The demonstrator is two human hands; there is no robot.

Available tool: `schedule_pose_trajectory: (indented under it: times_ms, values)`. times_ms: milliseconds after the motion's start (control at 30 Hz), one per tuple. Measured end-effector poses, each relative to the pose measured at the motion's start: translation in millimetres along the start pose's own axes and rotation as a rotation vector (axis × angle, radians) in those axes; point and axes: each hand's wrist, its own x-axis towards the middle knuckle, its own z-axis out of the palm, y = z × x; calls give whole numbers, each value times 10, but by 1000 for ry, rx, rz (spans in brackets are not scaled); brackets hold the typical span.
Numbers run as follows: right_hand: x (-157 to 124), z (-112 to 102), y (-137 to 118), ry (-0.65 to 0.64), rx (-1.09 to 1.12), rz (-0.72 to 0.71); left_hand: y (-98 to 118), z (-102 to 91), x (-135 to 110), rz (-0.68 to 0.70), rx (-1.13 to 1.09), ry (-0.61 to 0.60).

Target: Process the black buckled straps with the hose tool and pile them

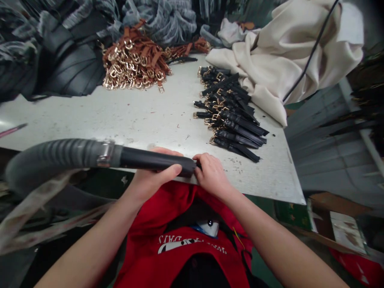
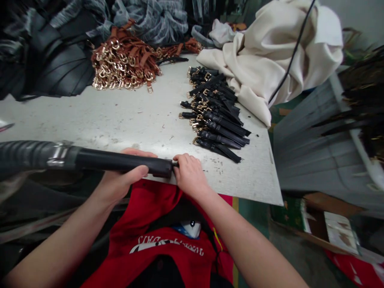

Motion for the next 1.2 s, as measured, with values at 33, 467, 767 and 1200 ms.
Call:
schedule_pose_trajectory:
  times_ms: [33,467,767,1200]
  values:
    - [0,0,2,1,0,4,-4,-5,9,-12,-1,-36]
    - [2,-18,3,-23,-9,9,-75,19,138,-121,-249,270]
    - [147,-143,-60,-120,-114,-198,-27,-285,-90,-47,-287,404]
    - [150,-61,72,-83,-46,-353,-102,-124,-82,-110,-294,347]
